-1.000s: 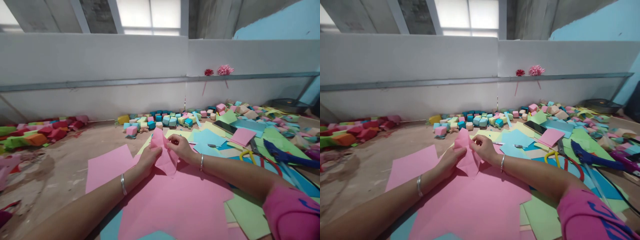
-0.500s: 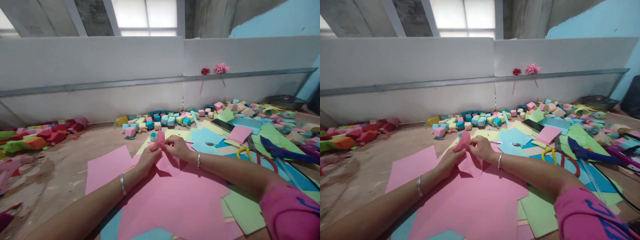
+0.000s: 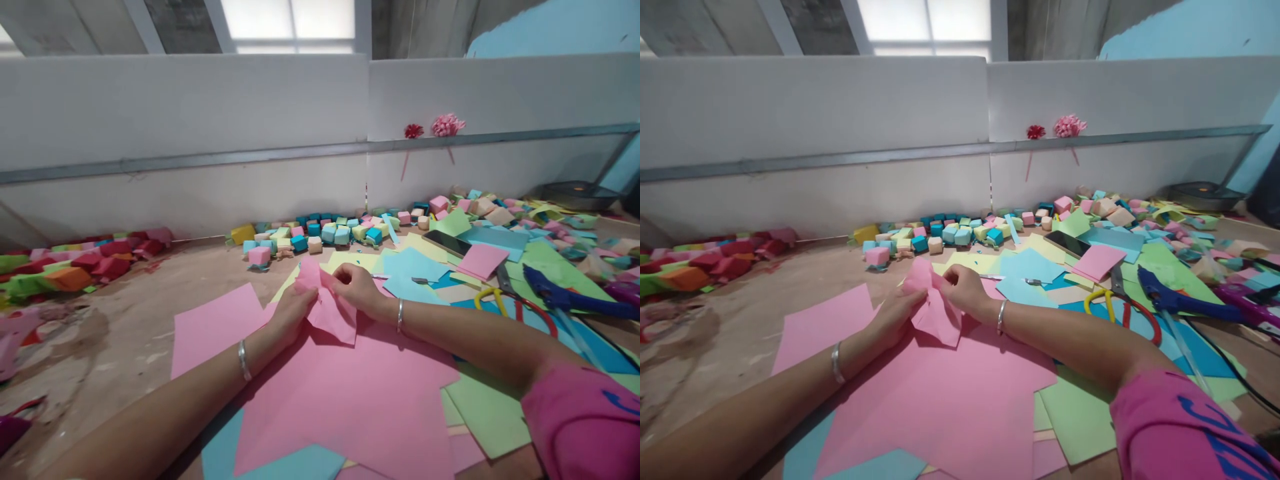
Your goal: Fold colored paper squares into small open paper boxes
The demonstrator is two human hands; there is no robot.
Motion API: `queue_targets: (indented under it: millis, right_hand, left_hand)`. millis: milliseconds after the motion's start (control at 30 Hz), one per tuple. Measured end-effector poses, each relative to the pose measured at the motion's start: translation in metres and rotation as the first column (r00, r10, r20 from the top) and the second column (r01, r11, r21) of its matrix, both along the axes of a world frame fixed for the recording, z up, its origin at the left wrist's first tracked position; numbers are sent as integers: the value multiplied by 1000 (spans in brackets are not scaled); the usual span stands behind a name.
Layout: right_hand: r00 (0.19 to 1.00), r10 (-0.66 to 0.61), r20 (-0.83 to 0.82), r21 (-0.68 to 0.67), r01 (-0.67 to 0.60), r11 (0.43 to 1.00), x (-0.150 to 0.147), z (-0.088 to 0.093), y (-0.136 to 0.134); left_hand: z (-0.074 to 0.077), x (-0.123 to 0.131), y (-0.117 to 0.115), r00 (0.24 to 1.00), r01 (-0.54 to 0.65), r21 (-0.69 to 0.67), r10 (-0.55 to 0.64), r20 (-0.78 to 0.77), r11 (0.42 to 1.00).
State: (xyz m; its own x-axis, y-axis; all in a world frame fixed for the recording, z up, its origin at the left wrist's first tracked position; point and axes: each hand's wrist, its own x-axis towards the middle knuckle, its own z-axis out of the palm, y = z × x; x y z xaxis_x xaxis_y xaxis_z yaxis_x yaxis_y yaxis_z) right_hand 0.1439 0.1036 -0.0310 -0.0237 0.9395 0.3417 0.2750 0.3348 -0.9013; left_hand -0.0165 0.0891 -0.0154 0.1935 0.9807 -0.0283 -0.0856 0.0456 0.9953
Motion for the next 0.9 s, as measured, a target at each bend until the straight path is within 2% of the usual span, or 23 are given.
queue_targets:
  millis: [167,467,733,833,900]
  right_hand:
    - [998,-44,-48,-62,41,997,2,-3,4]
    - [999,43,2,-42,-43,998,6,-2,2]
    - [988,87,124,81,-97,992,3,-1,-7]
    - [962,23,272,193,-78,978,1,-3,-16]
    - [914,-17,405,270,-101,958,-2,-4,-23]
  left_hand:
    - [6,3,-4,1000,-15,59,15,8,998]
    - [-4,0,2,999,-28,88,30,-20,996]
    - [2,0,-5,1000,-12,90,12,-4,996]
    - [2,1,-7,999,-35,83,35,5,996]
    - [1,1,-6,999,-40,77,39,8,996]
